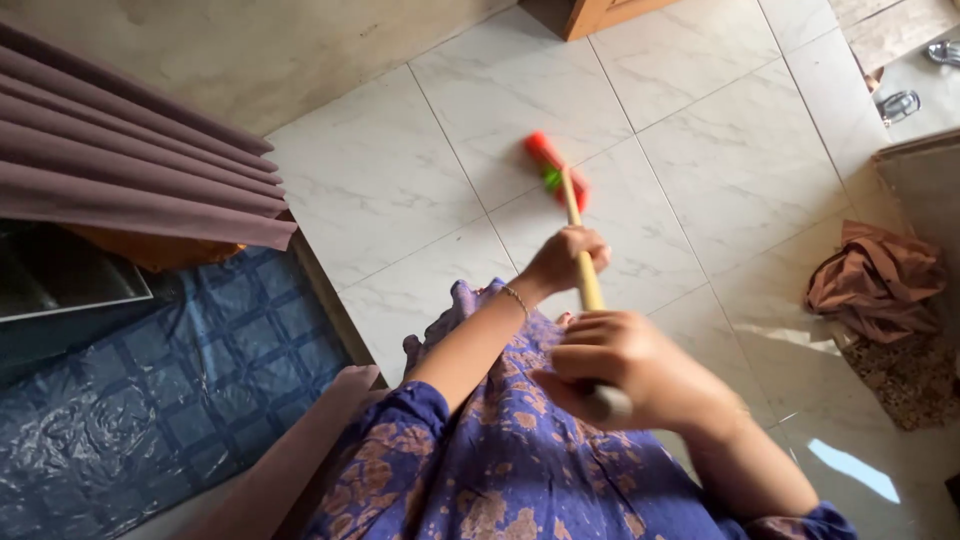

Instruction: Sweep the tiled floor using a broom

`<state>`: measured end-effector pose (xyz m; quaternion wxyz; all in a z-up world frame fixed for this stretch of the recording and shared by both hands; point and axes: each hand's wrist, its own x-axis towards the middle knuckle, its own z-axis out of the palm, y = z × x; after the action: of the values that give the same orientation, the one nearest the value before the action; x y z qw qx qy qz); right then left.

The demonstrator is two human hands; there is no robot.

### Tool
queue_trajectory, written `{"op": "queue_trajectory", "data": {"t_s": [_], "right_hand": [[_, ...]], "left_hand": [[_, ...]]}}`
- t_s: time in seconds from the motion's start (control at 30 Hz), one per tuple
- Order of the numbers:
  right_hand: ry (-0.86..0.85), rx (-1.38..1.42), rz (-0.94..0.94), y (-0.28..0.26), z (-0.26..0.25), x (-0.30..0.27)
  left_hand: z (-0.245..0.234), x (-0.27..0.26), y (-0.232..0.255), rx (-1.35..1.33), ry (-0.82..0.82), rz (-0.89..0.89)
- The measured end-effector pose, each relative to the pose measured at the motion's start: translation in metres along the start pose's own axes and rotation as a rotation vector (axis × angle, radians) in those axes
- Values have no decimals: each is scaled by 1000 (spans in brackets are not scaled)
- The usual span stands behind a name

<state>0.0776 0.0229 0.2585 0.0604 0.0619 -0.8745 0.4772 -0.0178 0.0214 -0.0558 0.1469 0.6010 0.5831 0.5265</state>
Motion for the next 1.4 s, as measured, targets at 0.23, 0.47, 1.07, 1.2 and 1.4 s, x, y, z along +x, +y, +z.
{"op": "queue_trajectory", "data": {"t_s": [0.23, 0.47, 1.07, 1.2, 1.4], "right_hand": [[-227, 51, -113, 15, 42, 17], [-58, 497, -330, -12, -35, 10], [706, 562, -170, -32, -59, 28], [204, -48, -246, 17, -56, 57], [-270, -111, -24, 124, 25, 99]], "left_hand": [[-48, -14, 14, -60, 18, -170], [-121, 1, 128, -117, -111, -242], [-80, 30, 72, -96, -162, -92], [-31, 60, -19, -261, -19, -27], [-64, 70, -62, -171, -104, -221]]}}
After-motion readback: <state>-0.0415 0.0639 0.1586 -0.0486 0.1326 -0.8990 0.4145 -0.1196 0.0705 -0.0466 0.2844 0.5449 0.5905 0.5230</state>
